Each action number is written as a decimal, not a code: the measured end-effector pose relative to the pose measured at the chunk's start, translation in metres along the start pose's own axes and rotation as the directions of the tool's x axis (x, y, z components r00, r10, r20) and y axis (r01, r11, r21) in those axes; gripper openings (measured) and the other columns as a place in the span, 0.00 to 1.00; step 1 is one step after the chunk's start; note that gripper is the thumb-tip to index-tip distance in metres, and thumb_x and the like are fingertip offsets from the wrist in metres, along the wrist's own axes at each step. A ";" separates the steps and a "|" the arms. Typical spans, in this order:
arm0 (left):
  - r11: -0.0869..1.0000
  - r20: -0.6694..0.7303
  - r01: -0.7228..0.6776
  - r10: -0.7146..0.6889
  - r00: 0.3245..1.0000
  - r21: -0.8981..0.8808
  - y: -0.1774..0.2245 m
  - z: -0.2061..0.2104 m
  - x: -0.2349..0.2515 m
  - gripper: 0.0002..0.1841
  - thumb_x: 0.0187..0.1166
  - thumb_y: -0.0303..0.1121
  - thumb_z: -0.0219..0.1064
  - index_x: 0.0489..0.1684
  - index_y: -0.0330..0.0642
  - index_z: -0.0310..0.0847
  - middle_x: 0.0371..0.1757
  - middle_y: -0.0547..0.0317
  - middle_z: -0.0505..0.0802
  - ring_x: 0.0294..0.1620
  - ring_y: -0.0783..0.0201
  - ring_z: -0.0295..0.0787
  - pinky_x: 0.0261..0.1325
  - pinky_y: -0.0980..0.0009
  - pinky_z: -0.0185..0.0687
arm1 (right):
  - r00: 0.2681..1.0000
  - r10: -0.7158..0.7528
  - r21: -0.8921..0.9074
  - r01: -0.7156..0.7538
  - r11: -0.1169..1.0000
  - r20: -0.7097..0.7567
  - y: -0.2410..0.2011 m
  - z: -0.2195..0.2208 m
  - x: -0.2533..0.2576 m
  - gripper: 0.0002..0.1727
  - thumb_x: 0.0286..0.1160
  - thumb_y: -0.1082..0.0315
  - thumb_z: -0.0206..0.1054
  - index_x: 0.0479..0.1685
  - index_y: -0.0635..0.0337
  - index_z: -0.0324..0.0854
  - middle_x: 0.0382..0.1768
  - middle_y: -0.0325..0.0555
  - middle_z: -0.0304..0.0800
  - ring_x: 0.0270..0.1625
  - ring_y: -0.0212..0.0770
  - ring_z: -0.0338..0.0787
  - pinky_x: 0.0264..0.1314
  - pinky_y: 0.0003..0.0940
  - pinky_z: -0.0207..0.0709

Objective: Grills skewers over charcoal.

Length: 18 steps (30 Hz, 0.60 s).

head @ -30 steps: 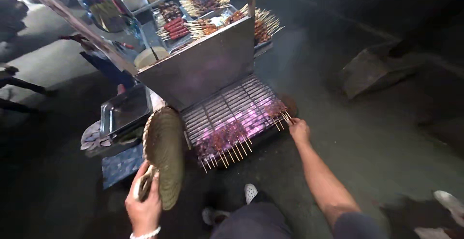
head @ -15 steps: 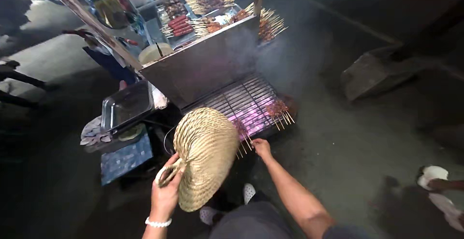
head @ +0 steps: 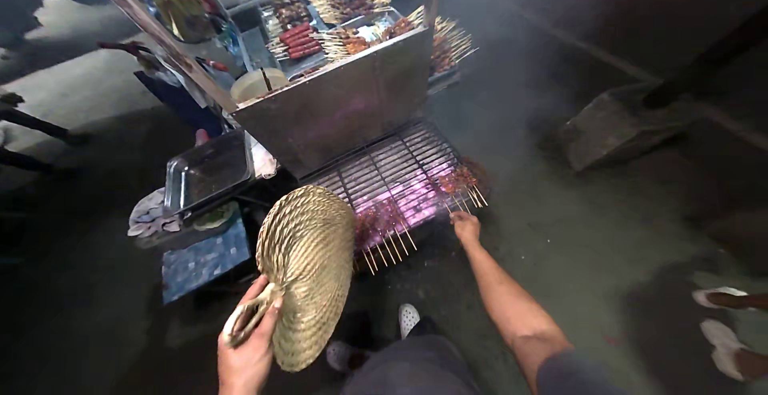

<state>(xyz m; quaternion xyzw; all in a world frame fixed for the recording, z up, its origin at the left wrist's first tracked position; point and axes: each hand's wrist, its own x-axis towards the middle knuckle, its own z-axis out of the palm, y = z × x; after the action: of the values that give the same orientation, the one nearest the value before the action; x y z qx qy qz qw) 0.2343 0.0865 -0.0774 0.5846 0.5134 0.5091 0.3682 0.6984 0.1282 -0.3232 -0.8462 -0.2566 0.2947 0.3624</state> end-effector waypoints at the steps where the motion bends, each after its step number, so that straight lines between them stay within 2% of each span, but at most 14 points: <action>1: 1.000 -0.009 -0.009 0.009 1.000 0.005 0.000 -0.001 0.002 0.27 0.66 0.15 0.69 0.70 0.24 0.76 0.69 0.51 0.89 0.67 0.67 0.87 0.71 0.72 0.84 | 1.000 -0.003 -0.035 0.003 0.999 -0.004 0.000 -0.001 0.000 0.14 0.85 0.60 0.64 0.54 0.56 0.93 0.48 0.52 0.96 0.54 0.53 0.93 0.65 0.59 0.80; 3: 1.000 -0.024 -0.026 0.026 0.999 -0.005 0.001 -0.005 0.006 0.28 0.66 0.14 0.68 0.70 0.23 0.75 0.69 0.50 0.89 0.67 0.67 0.88 0.70 0.72 0.84 | 0.999 -0.028 -0.106 0.024 0.994 -0.034 -0.003 -0.004 -0.009 0.16 0.85 0.57 0.65 0.57 0.55 0.92 0.52 0.53 0.96 0.59 0.55 0.93 0.68 0.61 0.79; 6: 1.000 -0.078 -0.028 0.029 0.997 0.008 0.002 -0.017 0.012 0.29 0.65 0.15 0.69 0.72 0.24 0.74 0.68 0.51 0.89 0.66 0.68 0.88 0.68 0.72 0.86 | 0.990 -0.108 -0.131 0.095 0.987 -0.090 -0.008 -0.005 -0.032 0.18 0.84 0.56 0.66 0.62 0.56 0.89 0.51 0.54 0.96 0.57 0.56 0.94 0.66 0.62 0.81; 7: 0.998 -0.119 -0.033 0.040 0.992 0.060 0.001 -0.020 0.014 0.29 0.66 0.15 0.69 0.72 0.23 0.72 0.69 0.50 0.88 0.66 0.70 0.87 0.69 0.74 0.84 | 0.989 -0.127 -0.112 0.118 0.987 -0.072 -0.009 -0.002 -0.042 0.18 0.85 0.56 0.66 0.62 0.57 0.89 0.50 0.55 0.96 0.56 0.57 0.94 0.65 0.62 0.81; 9: 0.974 -0.150 -0.065 0.099 0.984 0.218 -0.002 -0.019 0.016 0.27 0.72 0.19 0.69 0.72 0.20 0.72 0.72 0.42 0.85 0.71 0.70 0.84 0.74 0.76 0.78 | 0.992 -0.100 -0.053 0.104 0.993 0.070 -0.012 0.012 -0.062 0.19 0.85 0.55 0.66 0.61 0.59 0.89 0.52 0.56 0.96 0.56 0.55 0.94 0.66 0.61 0.82; 10: 0.958 -0.122 -0.088 0.126 0.984 0.274 -0.004 -0.015 0.017 0.25 0.74 0.21 0.69 0.72 0.21 0.74 0.72 0.40 0.85 0.72 0.69 0.84 0.75 0.75 0.77 | 0.982 -0.073 -0.028 0.079 0.996 0.173 -0.012 0.023 -0.069 0.20 0.86 0.54 0.66 0.62 0.59 0.89 0.52 0.55 0.95 0.53 0.53 0.94 0.62 0.58 0.84; 11: 0.959 -0.077 -0.101 0.126 0.989 0.263 -0.004 -0.008 0.017 0.25 0.74 0.22 0.69 0.71 0.22 0.75 0.72 0.41 0.86 0.71 0.68 0.84 0.75 0.74 0.78 | 0.963 -0.054 -0.007 0.058 0.998 0.265 -0.012 0.036 -0.074 0.20 0.86 0.52 0.65 0.63 0.58 0.88 0.51 0.53 0.95 0.46 0.50 0.95 0.54 0.53 0.87; 13: 0.995 0.020 -0.040 0.039 0.999 0.087 -0.004 0.009 0.019 0.26 0.70 0.19 0.70 0.71 0.24 0.76 0.69 0.48 0.89 0.68 0.67 0.87 0.72 0.72 0.83 | 0.925 -0.032 0.036 0.020 0.999 0.378 -0.014 0.057 -0.080 0.19 0.86 0.54 0.66 0.62 0.58 0.87 0.45 0.50 0.95 0.34 0.44 0.92 0.40 0.45 0.88; 15: 1.000 0.062 0.027 -0.027 0.998 -0.008 -0.007 0.019 0.021 0.27 0.68 0.16 0.69 0.72 0.26 0.76 0.67 0.49 0.90 0.66 0.65 0.89 0.70 0.69 0.85 | 0.916 -0.005 0.059 -0.020 0.998 0.402 -0.019 0.068 -0.083 0.16 0.86 0.58 0.66 0.60 0.58 0.89 0.40 0.46 0.95 0.29 0.39 0.89 0.35 0.38 0.85; 18: 0.996 0.033 0.031 -0.034 0.999 0.087 -0.010 0.021 0.019 0.26 0.72 0.19 0.68 0.72 0.28 0.77 0.69 0.50 0.90 0.67 0.68 0.88 0.71 0.72 0.83 | 0.932 -0.019 0.094 -0.016 0.995 0.363 -0.017 0.067 -0.080 0.14 0.87 0.60 0.65 0.57 0.57 0.90 0.36 0.43 0.94 0.27 0.36 0.87 0.33 0.36 0.83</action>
<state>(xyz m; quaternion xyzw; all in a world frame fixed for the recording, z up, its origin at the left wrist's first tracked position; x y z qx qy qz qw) 0.2520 0.1092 -0.0873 0.6003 0.5381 0.4702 0.3592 0.5930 0.1177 -0.3227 -0.7586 -0.3056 0.4577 0.3488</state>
